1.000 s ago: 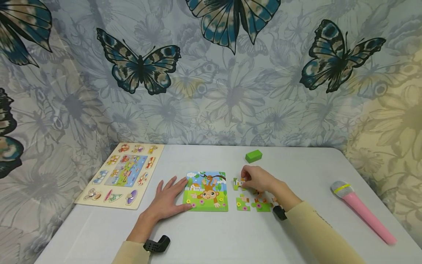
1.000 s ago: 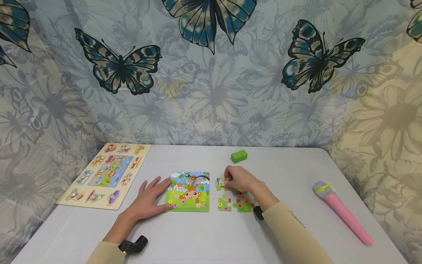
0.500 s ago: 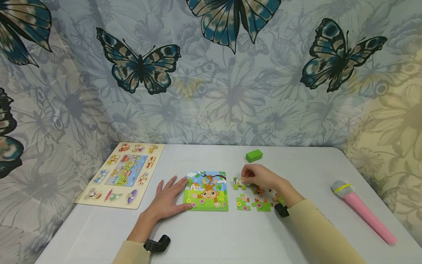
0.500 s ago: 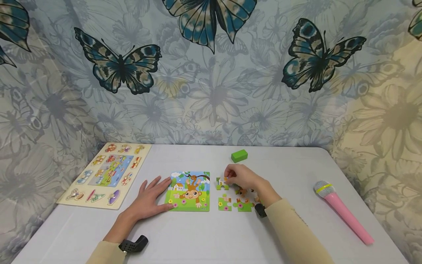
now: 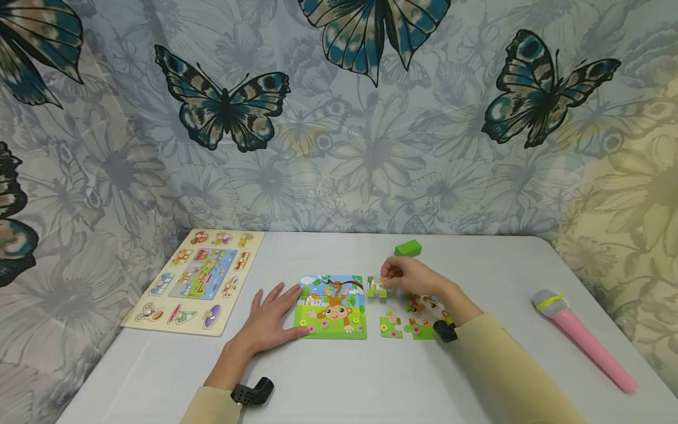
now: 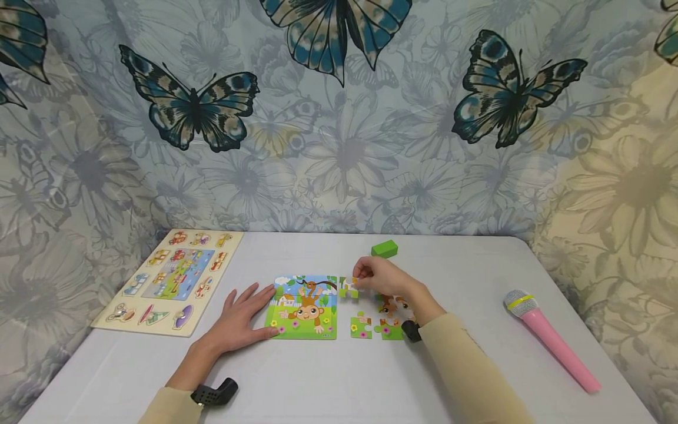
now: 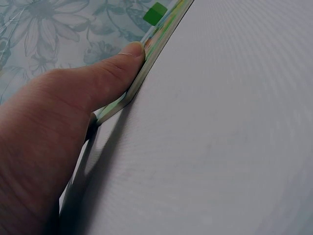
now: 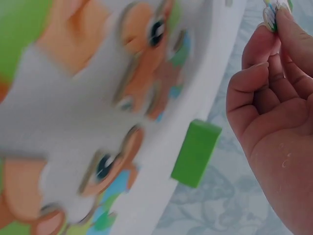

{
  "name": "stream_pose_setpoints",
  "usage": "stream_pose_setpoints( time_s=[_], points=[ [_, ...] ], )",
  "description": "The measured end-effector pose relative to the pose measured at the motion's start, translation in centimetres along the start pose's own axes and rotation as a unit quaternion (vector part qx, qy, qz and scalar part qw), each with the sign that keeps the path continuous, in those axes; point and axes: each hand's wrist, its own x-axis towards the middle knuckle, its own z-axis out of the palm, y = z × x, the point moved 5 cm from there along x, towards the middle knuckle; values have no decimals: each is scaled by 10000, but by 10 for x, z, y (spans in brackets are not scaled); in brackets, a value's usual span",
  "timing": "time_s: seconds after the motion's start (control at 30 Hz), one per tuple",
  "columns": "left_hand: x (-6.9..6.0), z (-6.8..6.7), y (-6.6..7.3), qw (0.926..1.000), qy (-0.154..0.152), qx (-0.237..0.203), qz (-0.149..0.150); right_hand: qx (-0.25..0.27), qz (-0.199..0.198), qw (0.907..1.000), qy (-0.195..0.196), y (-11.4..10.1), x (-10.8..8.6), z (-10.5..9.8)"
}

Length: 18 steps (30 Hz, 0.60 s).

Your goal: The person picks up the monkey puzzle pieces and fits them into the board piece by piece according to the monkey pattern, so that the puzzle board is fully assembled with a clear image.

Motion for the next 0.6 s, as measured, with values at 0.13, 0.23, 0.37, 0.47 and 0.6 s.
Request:
stream_pose_setpoints(
  time_s=[0.13, 0.23, 0.37, 0.47, 0.6],
  points=[
    [0, 1, 0, 10000, -6, -4, -5, 98, -127, 9999, -21, -8, 8, 5],
    [0, 1, -1, 10000, -7, -21, -8, 191, -139, 9997, -34, -15, 14, 11],
    [1, 1, -1, 10000, -12, -46, -15, 244, -167, 9995, -80, -25, 22, 21],
    [1, 1, -1, 10000, -16, -73, -25, 165, -216, 9996, -111, -33, 29, 28],
    [1, 0, 0, 10000, -22, -75, -36, 67, -327, 9993, -156, -43, 39, 37]
  ],
)
